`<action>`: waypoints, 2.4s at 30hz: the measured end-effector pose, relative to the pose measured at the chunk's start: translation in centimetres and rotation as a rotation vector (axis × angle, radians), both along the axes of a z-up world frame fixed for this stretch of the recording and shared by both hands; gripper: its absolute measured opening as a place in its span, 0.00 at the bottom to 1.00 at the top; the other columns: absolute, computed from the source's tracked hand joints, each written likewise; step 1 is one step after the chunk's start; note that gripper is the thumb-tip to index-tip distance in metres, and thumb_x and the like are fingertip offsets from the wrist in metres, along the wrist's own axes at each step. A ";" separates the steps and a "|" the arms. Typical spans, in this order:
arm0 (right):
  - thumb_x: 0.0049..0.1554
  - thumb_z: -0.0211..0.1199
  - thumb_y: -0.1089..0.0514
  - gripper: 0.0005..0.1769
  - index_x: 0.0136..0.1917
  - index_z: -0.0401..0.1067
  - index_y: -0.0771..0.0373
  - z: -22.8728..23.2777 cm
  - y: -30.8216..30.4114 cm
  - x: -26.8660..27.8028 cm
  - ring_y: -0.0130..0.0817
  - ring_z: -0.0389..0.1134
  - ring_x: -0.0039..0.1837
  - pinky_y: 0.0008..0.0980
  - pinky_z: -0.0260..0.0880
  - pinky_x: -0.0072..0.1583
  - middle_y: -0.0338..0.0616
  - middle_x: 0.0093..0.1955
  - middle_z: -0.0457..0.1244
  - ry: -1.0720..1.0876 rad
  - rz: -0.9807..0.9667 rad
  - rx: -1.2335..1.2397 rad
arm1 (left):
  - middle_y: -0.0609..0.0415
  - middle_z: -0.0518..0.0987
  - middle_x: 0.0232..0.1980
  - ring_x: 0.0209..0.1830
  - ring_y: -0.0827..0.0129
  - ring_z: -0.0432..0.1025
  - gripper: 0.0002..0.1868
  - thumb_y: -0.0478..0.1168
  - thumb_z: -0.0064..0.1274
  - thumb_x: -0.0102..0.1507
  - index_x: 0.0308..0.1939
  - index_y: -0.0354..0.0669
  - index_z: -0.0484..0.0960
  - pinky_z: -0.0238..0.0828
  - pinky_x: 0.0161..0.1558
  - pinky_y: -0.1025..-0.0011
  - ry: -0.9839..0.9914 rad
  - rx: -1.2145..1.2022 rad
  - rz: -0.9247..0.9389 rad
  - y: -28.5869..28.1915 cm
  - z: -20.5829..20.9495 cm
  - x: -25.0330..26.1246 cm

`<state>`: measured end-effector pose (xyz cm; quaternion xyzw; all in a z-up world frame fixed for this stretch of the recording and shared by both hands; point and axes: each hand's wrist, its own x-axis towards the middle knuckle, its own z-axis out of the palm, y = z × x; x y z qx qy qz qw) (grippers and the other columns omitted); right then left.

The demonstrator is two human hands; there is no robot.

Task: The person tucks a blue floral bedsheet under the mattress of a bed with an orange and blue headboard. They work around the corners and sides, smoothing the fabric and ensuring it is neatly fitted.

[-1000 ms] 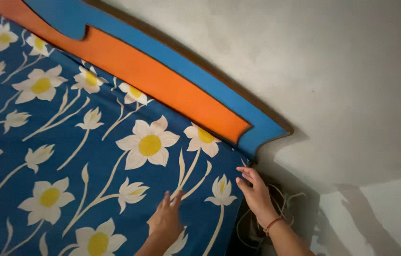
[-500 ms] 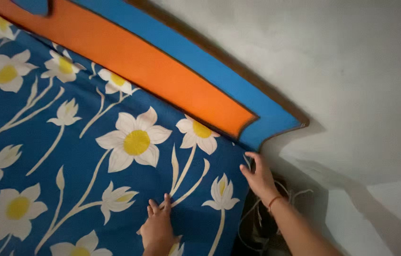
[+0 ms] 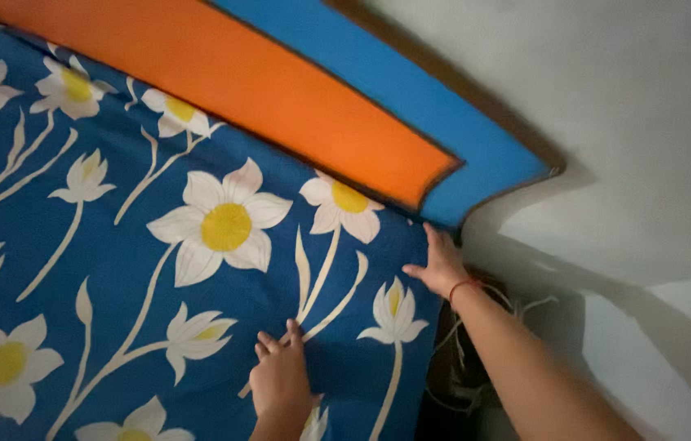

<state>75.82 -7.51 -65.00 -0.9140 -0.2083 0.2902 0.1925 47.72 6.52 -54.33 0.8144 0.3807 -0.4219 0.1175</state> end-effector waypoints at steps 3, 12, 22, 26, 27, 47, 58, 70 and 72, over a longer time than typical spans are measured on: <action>0.43 0.80 0.46 0.68 0.83 0.39 0.57 -0.8 -0.3 0.7 0.50 0.44 0.83 0.47 0.49 0.79 0.53 0.83 0.42 0.058 -0.064 0.042 | 0.23 0.51 0.77 0.76 0.41 0.55 0.61 0.48 0.71 0.56 0.81 0.51 0.42 0.72 0.61 0.64 -0.146 0.116 -0.059 0.2 0.8 0.3; 0.36 0.83 0.44 0.73 0.82 0.42 0.59 -1.9 -1.5 1.7 0.48 0.47 0.82 0.48 0.53 0.78 0.54 0.82 0.46 0.228 -0.245 0.110 | 0.25 0.50 0.78 0.78 0.44 0.54 0.67 0.54 0.75 0.52 0.81 0.47 0.41 0.67 0.66 0.65 -0.058 -0.001 -0.060 0.6 1.3 0.2; 0.64 0.57 0.42 0.24 0.64 0.72 0.60 -3.1 -2.5 4.9 0.46 0.69 0.60 0.46 0.69 0.60 0.49 0.59 0.69 -0.057 -0.164 0.003 | 0.26 0.51 0.78 0.77 0.45 0.55 0.71 0.54 0.79 0.48 0.81 0.48 0.41 0.67 0.66 0.66 -0.081 0.008 -0.054 0.8 0.4 -0.2; 0.62 0.63 0.49 0.16 0.55 0.77 0.63 -3.5 -2.7 5.0 0.43 0.72 0.50 0.42 0.72 0.54 0.50 0.48 0.72 -0.031 -0.279 0.121 | 0.25 0.51 0.77 0.77 0.44 0.54 0.72 0.53 0.79 0.47 0.81 0.49 0.40 0.66 0.66 0.65 -0.107 0.006 -0.041 0.7 1.2 0.1; 0.61 0.65 0.50 0.15 0.53 0.78 0.63 -3.5 -2.9 5.1 0.41 0.71 0.50 0.40 0.71 0.53 0.48 0.47 0.71 -0.040 -0.285 0.166 | 0.25 0.51 0.77 0.77 0.42 0.54 0.72 0.54 0.79 0.47 0.80 0.49 0.40 0.65 0.67 0.65 -0.122 0.009 -0.034 0.8 1.3 0.0; 0.68 0.53 0.58 0.10 0.61 0.69 0.59 -8.1 -3.8 3.2 0.35 0.64 0.55 0.37 0.66 0.59 0.45 0.55 0.65 0.057 -0.630 0.508 | 0.25 0.50 0.78 0.77 0.45 0.55 0.73 0.55 0.79 0.46 0.81 0.50 0.40 0.68 0.64 0.65 -0.094 0.010 -0.074 0.8 1.9 -0.2; 0.60 0.49 0.60 0.25 0.70 0.67 0.65 -4.9 -6.0 6.3 0.46 0.62 0.69 0.39 0.63 0.70 0.50 0.73 0.62 0.320 -0.351 0.380 | 0.22 0.50 0.77 0.77 0.43 0.55 0.75 0.56 0.80 0.44 0.81 0.47 0.40 0.68 0.65 0.65 -0.104 -0.001 -0.068 0.8 1.7 -0.2; 0.67 0.47 0.50 0.22 0.69 0.68 0.61 -2.4 -4.6 3.4 0.41 0.63 0.68 0.41 0.65 0.70 0.48 0.72 0.62 0.847 -0.787 0.771 | 0.24 0.51 0.77 0.77 0.44 0.55 0.75 0.54 0.81 0.44 0.81 0.48 0.41 0.67 0.66 0.65 -0.084 -0.004 -0.063 1.0 1.4 0.1; 0.67 0.46 0.51 0.21 0.69 0.68 0.59 -1.9 -4.3 3.2 0.41 0.64 0.67 0.44 0.65 0.69 0.46 0.72 0.62 0.832 -0.774 0.786 | 0.25 0.51 0.78 0.78 0.45 0.55 0.74 0.55 0.80 0.44 0.81 0.49 0.41 0.68 0.65 0.65 -0.075 -0.012 -0.052 0.9 1.2 0.1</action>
